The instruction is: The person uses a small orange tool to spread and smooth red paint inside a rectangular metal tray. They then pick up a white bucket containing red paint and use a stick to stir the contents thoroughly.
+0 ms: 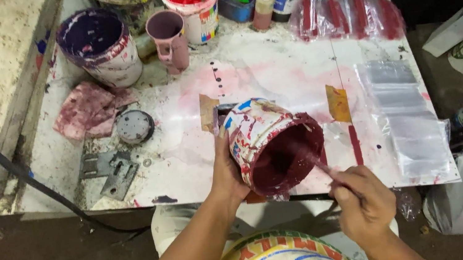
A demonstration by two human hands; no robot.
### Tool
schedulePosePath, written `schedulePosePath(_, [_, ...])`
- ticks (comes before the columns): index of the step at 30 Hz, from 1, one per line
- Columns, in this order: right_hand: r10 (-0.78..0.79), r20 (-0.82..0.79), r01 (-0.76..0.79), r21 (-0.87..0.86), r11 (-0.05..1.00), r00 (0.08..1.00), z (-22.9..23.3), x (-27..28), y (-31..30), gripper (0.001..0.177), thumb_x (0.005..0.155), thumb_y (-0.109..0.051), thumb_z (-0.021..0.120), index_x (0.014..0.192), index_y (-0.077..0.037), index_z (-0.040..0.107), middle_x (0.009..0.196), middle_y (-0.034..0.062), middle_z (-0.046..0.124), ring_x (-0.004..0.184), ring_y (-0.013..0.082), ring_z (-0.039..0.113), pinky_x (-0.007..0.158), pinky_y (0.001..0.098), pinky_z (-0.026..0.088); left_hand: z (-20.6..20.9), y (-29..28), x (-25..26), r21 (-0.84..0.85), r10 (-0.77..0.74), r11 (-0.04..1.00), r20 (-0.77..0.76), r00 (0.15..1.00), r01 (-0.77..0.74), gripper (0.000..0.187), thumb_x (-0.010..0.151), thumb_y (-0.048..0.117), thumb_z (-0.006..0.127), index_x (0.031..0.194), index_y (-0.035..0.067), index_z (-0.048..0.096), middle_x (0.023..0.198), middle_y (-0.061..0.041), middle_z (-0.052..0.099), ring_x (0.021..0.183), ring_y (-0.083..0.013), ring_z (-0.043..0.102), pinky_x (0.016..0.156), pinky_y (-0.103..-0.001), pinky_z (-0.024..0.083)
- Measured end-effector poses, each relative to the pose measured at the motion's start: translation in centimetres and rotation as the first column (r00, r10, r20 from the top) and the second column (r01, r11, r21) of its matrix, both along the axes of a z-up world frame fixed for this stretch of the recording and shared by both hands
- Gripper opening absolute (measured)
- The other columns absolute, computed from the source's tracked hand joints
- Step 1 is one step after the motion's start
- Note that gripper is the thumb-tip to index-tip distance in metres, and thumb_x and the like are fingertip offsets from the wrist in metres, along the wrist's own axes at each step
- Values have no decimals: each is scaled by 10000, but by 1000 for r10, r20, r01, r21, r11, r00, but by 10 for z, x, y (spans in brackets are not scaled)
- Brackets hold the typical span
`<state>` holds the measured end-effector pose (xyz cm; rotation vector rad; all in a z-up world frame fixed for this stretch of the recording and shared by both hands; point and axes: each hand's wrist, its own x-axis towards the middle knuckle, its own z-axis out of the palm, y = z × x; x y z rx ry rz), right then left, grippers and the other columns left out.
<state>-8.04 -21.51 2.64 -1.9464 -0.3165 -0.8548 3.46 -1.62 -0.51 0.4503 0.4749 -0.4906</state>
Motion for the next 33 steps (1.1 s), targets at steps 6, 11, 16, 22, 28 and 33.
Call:
schedulePosePath(6, [186,-155,-173,90,981,970,0,-8,2,230,979,-208,601,1056,-31,724,658,56,632,557,126,535,490,243,382,2,-5,-1,-22,14,1000,-54,998,-15,719,749,579,680,1330,157,640,1181,-122,716,1078,-310,673,927,-465,548])
schedulePosePath(11, [2,-73,-12,-133,991,997,0,-3,-5,216,971,-158,593,1044,12,705,794,125,707,604,182,582,519,276,445,-1,-7,-2,16,0,1000,-22,1000,0,722,751,576,680,1324,139,638,1160,-132,714,1044,-300,671,912,-461,542])
schedulePosePath(16, [176,-121,-172,42,984,977,-9,-10,-4,220,984,-224,589,1040,-59,724,617,23,613,495,89,504,435,229,360,-8,-8,-2,-30,2,1000,-20,1000,-2,744,725,559,722,1331,138,628,1149,-139,718,1039,-316,682,892,-469,563])
schedulePosePath(22, [-25,-38,17,-194,981,999,-4,-3,-5,224,980,-151,590,1031,40,695,884,162,737,591,177,573,494,272,409,-14,-4,-2,-10,-22,1000,-63,998,21,737,717,575,716,1329,171,637,1147,-113,726,1037,-305,686,912,-468,547])
schedulePosePath(28, [175,-20,-169,168,971,984,-20,0,-8,207,1025,-237,565,1078,-73,681,691,16,664,553,92,631,460,191,523,-11,0,0,17,33,999,-57,998,-32,713,718,533,737,1330,192,607,1138,-121,719,1042,-318,684,893,-496,563])
schedulePosePath(33, [158,-193,-165,-22,986,968,3,-1,5,227,973,-169,595,1023,15,718,631,57,556,554,145,475,517,277,331,-17,-1,4,-10,-10,1000,-78,997,9,743,711,560,734,1317,144,623,1113,-131,722,1011,-297,690,889,-457,570])
